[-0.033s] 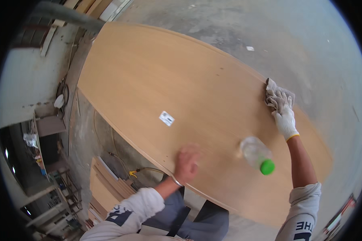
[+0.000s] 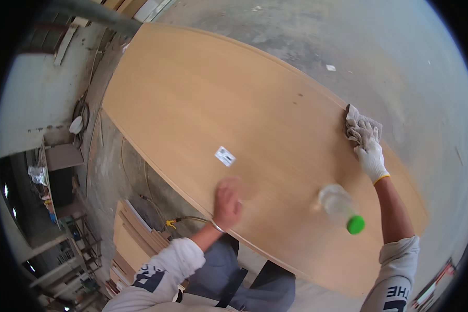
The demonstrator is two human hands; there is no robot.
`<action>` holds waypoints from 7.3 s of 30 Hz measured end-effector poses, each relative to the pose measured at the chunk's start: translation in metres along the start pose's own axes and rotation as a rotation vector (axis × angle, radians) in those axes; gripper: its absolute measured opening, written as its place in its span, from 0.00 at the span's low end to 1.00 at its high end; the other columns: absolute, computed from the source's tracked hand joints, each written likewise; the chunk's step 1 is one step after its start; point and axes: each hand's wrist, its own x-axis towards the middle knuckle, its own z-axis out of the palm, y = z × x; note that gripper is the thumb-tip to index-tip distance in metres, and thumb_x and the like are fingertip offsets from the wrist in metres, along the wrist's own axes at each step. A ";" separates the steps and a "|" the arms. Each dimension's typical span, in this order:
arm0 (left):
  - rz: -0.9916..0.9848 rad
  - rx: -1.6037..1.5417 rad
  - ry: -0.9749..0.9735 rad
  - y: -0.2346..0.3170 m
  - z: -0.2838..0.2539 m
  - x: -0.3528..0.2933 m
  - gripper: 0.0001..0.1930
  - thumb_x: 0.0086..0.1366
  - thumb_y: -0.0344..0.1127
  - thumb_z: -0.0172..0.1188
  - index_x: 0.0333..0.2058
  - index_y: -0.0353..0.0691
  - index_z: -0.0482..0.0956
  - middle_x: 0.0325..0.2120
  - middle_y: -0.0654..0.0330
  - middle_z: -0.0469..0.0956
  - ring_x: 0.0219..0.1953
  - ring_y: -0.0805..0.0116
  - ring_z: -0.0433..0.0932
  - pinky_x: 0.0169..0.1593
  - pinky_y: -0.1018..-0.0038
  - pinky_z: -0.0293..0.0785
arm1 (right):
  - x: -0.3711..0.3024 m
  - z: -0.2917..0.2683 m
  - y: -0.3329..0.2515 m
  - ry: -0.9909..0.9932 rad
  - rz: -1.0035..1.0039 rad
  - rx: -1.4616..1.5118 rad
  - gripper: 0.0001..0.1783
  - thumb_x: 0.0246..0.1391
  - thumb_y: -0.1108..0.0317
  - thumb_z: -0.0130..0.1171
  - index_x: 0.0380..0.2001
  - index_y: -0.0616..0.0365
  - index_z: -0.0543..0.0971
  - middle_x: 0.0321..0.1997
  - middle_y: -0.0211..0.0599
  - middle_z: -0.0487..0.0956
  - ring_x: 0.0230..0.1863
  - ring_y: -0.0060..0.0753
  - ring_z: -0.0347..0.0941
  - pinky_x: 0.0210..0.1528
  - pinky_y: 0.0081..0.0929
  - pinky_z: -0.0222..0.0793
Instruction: The person scrubs a large wooden panel with a blue scrubbing tool, then wipes it with a cloth. They pour liquid from a plastic bottle onto the cloth and continue wiping the panel. The person flips the panel over and repeats the cleaning process on the other side.
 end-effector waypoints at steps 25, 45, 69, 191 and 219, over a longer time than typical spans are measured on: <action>-0.093 0.427 0.191 -0.321 -0.156 0.153 0.29 0.65 0.34 0.49 0.64 0.30 0.62 0.68 0.37 0.60 0.70 0.34 0.56 0.73 0.43 0.49 | 0.257 0.194 -0.400 0.325 -0.292 -0.159 0.26 0.59 0.56 0.60 0.61 0.42 0.77 0.72 0.36 0.69 0.76 0.43 0.57 0.80 0.46 0.40; 0.566 -0.546 -0.761 0.128 0.052 0.181 0.58 0.52 0.43 0.75 0.74 0.37 0.46 0.74 0.48 0.51 0.76 0.49 0.49 0.77 0.59 0.48 | -0.040 0.205 -0.307 0.249 -0.128 0.233 0.32 0.47 0.58 0.67 0.59 0.44 0.77 0.68 0.39 0.70 0.73 0.51 0.57 0.77 0.53 0.45; 0.516 0.821 -0.419 -0.185 -0.257 0.276 0.11 0.55 0.31 0.62 0.38 0.37 0.80 0.35 0.53 0.78 0.43 0.55 0.77 0.48 0.60 0.71 | -0.005 0.231 -0.410 0.318 0.194 2.431 0.32 0.69 0.59 0.52 0.71 0.58 0.61 0.72 0.48 0.67 0.71 0.59 0.63 0.73 0.62 0.57; -0.016 0.346 -0.344 -0.665 -0.489 0.023 0.42 0.58 0.26 0.55 0.73 0.35 0.53 0.75 0.41 0.47 0.77 0.40 0.44 0.77 0.46 0.39 | -0.193 0.399 -0.603 -0.236 0.212 -0.426 0.31 0.51 0.70 0.60 0.62 0.50 0.75 0.70 0.52 0.68 0.75 0.57 0.56 0.80 0.50 0.43; 0.681 0.143 -0.577 -0.469 -0.318 0.088 0.39 0.66 0.28 0.55 0.74 0.33 0.50 0.76 0.41 0.44 0.78 0.42 0.42 0.77 0.50 0.37 | -0.111 0.544 -0.717 1.173 0.872 0.611 0.43 0.64 0.68 0.57 0.76 0.66 0.48 0.72 0.46 0.67 0.67 0.41 0.68 0.68 0.34 0.64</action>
